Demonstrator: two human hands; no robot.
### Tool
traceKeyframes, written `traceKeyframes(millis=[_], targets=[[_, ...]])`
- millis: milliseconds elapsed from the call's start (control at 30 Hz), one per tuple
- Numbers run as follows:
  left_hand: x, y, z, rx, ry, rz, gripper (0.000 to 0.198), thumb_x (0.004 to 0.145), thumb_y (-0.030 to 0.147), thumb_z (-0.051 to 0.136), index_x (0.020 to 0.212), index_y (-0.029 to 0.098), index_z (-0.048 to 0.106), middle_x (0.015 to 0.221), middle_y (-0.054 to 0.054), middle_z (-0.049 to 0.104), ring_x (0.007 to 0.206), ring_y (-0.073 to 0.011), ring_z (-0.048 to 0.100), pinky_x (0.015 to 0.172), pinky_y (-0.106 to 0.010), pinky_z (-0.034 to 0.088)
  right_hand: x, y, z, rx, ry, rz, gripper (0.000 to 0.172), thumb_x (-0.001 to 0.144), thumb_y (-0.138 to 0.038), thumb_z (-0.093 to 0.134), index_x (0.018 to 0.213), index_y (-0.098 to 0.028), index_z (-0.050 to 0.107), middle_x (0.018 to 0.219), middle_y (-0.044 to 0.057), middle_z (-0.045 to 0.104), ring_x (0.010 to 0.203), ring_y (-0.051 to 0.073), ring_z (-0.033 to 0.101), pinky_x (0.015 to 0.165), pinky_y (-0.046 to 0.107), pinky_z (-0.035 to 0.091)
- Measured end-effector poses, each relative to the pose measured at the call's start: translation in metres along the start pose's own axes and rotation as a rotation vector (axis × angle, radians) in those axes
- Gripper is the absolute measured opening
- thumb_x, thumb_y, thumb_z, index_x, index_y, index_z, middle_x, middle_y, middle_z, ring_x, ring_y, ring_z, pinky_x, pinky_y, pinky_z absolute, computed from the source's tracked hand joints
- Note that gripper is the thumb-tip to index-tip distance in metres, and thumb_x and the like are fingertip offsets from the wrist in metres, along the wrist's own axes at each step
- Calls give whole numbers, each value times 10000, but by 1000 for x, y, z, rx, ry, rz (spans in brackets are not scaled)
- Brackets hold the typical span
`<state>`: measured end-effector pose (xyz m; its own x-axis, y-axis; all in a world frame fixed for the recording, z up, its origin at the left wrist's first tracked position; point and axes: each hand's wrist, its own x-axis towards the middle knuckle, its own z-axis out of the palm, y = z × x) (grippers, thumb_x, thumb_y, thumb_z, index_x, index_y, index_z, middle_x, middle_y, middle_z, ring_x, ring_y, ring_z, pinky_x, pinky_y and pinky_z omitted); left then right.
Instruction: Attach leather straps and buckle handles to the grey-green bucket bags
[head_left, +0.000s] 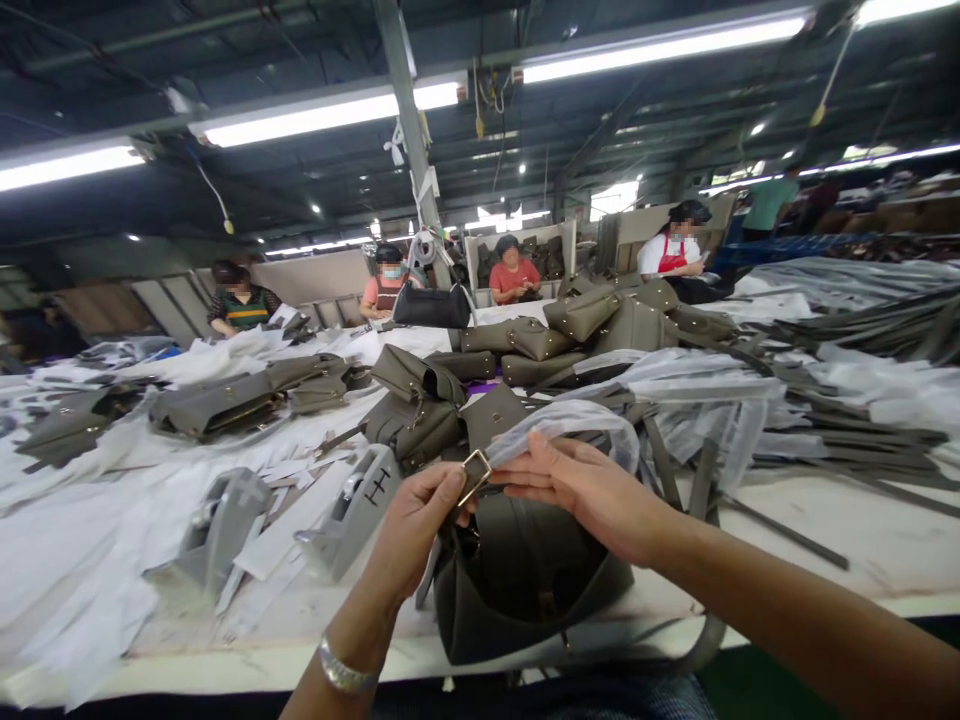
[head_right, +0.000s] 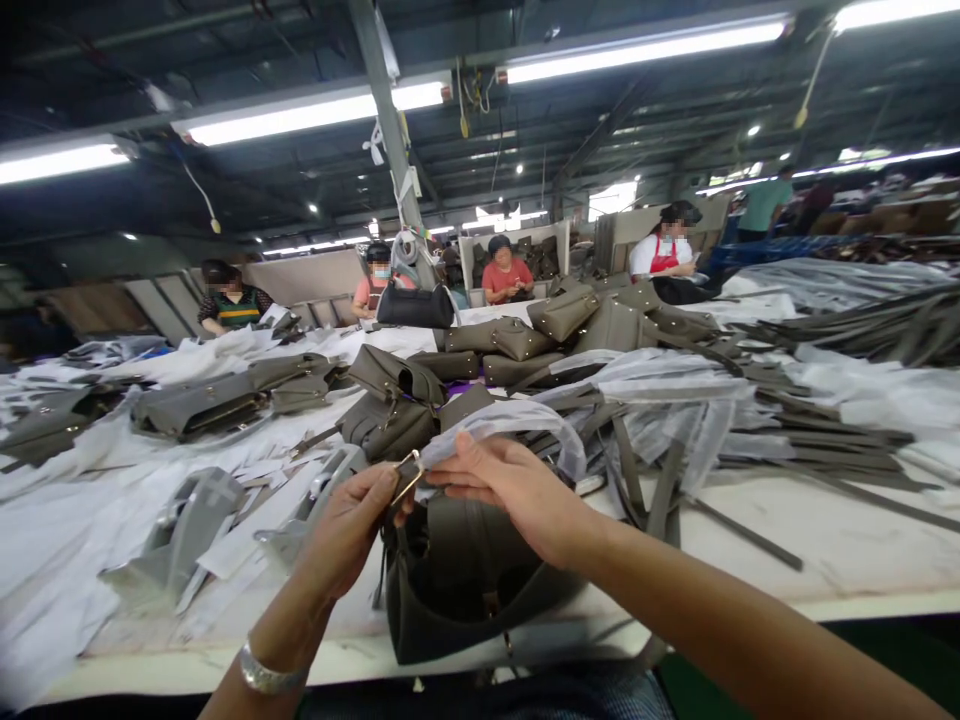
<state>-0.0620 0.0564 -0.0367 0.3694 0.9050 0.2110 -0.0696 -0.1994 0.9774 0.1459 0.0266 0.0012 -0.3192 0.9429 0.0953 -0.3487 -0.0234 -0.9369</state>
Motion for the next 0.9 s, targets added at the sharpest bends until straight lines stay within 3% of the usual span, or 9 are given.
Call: traceKeyframes(millis=[267,500,767,900], targets=[[1,13,14,-9,-40,-3,329,899,437,623,799,134,702,710,-23,652,639,-122,550,632,-222,408,4,4,9,-5,73,-83,394,909,-504,600,1071,-172,735,982,89,757,940,242,694,886,388,522],[-4,16,14,74,27,30,299,872,415,653,759,145,713,692,-17,649,630,-127,532,613,-220,393,-1,11,2,-78,195,-117,375,910,-505,599,1018,-185,763,1035,92,743,1091,250,640,1047,421,438],[-3,10,18,201,32,106,275,896,391,620,801,152,716,729,-33,669,684,-155,572,647,-238,425,-10,21,2,-399,105,-110,287,883,-416,660,1083,-229,746,1098,53,727,1092,259,625,1047,457,431],[2,7,23,231,78,162,214,904,349,613,902,160,715,862,-56,705,827,-191,620,762,-266,460,-8,39,7,-372,71,-175,339,859,-327,701,1190,-256,695,1244,47,666,1188,241,587,1084,401,412]])
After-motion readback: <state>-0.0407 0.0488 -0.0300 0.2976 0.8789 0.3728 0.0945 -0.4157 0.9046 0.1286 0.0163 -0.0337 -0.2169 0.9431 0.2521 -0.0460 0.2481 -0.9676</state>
